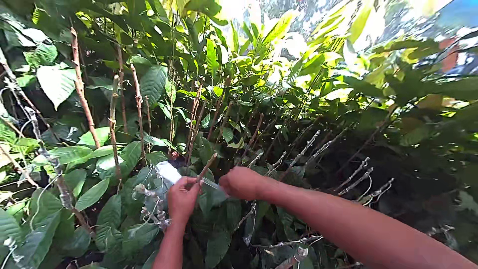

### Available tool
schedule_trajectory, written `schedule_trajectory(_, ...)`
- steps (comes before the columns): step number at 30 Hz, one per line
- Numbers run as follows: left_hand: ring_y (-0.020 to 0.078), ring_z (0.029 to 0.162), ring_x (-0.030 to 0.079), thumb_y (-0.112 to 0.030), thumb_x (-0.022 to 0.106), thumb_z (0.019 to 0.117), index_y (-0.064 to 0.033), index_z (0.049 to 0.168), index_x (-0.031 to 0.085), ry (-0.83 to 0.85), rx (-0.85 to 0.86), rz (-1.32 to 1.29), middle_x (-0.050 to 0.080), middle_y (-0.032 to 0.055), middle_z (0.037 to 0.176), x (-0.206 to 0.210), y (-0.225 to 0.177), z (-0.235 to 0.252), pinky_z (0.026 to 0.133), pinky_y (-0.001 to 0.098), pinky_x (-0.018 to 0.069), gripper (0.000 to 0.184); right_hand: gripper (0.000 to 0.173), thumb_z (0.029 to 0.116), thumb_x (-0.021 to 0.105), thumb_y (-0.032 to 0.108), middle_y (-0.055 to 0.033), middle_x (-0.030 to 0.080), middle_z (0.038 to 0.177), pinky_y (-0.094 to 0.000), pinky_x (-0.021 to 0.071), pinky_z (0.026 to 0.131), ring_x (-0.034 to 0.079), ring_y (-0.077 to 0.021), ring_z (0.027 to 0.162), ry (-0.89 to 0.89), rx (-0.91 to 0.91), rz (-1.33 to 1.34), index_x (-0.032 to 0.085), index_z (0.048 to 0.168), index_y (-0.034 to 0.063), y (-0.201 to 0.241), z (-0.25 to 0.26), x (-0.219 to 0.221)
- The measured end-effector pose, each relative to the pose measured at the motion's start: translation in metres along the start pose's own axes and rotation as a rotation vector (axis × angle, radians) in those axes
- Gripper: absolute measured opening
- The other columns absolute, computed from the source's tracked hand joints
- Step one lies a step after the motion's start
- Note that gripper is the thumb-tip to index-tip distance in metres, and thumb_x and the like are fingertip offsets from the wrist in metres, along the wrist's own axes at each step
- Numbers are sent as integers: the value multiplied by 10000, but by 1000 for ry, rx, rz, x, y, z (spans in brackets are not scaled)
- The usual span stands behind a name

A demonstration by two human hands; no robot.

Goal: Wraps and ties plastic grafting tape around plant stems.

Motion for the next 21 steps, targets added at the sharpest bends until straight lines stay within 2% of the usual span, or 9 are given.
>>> schedule_trajectory(3, 150, 794, 688, -119, 724, 894, -6, 974, 740, 87, 41, 33, 726, 80, 870, 16, -8, -10, 779, 384, 564, 140, 252, 1017, 585, 75, -252, 683, 1029, -615, 537, 834, 682, -442, 970, 18, -135, 1, 620, 1252, -9, 69, -18, -15)
schedule_trajectory(5, 278, 962, 698, -170, 728, 911, 40, 1115, 705, 256, 88, 113, 719, 181, 1037, 25, -10, -22, 911, 510, 551, 294, 274, 1034, 541, 39, -203, 691, 1112, -463, 545, 811, 670, -283, 923, 34, -207, 239, 630, 1284, -32, 54, -1, -41)
schedule_trajectory(6, 257, 883, 703, -197, 733, 918, -6, 1079, 734, 327, 91, 171, 733, 146, 995, 29, -10, -23, 849, 503, 570, 250, 301, 1057, 510, 67, -174, 689, 1180, -389, 534, 771, 657, -208, 915, 28, -180, 328, 592, 1335, -13, 26, 14, -47)
schedule_trajectory(8, 185, 722, 685, -216, 710, 923, -69, 1039, 746, 335, 113, 202, 734, 76, 908, 21, -14, -17, 715, 435, 584, 191, 299, 1027, 605, 125, -164, 712, 1178, -490, 571, 846, 703, -269, 990, -45, -49, 176, 616, 1303, 8, -23, 35, -43)
schedule_trajectory(10, 152, 712, 705, -215, 714, 930, -78, 1084, 743, 252, 92, 153, 744, 52, 933, 10, -15, -10, 711, 398, 615, 209, 302, 1006, 630, 160, -222, 691, 1122, -627, 505, 934, 667, -404, 1072, -53, 57, 50, 622, 1268, 11, -24, 30, -24)
schedule_trajectory(14, 142, 718, 710, -211, 737, 924, -75, 1046, 746, 106, 20, 133, 739, 37, 882, -1, -20, 2, 717, 394, 613, 182, 379, 1027, 573, 115, -202, 722, 1040, -593, 529, 898, 695, -371, 953, -16, -41, 136, 629, 1402, 112, 30, -30, -16)
schedule_trajectory(17, 271, 849, 716, -190, 702, 925, -5, 1008, 749, 215, 104, 180, 741, 143, 900, 13, -40, -10, 820, 519, 554, 209, 308, 1027, 579, 70, -111, 688, 900, -356, 547, 629, 632, -164, 680, 8, -168, 461, 632, 1330, 50, 51, -44, -40)
schedule_trajectory(19, 323, 847, 703, -217, 698, 946, -19, 1056, 745, 370, 123, 261, 728, 171, 912, 24, -41, -18, 822, 567, 547, 232, 341, 1054, 522, 95, -76, 695, 1112, -265, 496, 657, 617, -80, 810, -42, -117, 549, 544, 1391, 55, 10, -26, -59)
schedule_trajectory(21, 224, 739, 682, -280, 685, 939, -95, 1052, 751, 363, 132, 265, 722, 79, 853, 19, -35, -15, 725, 486, 562, 227, 348, 1016, 626, 127, -122, 712, 1168, -463, 579, 800, 694, -232, 972, -133, 2, 178, 581, 1355, 64, -23, -17, -56)
Point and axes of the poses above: each hand's wrist, its own z-axis towards the middle knuckle, its own x-axis out of the palm, y = z × x, the point moved 4 cm from there along z, towards the middle knuckle
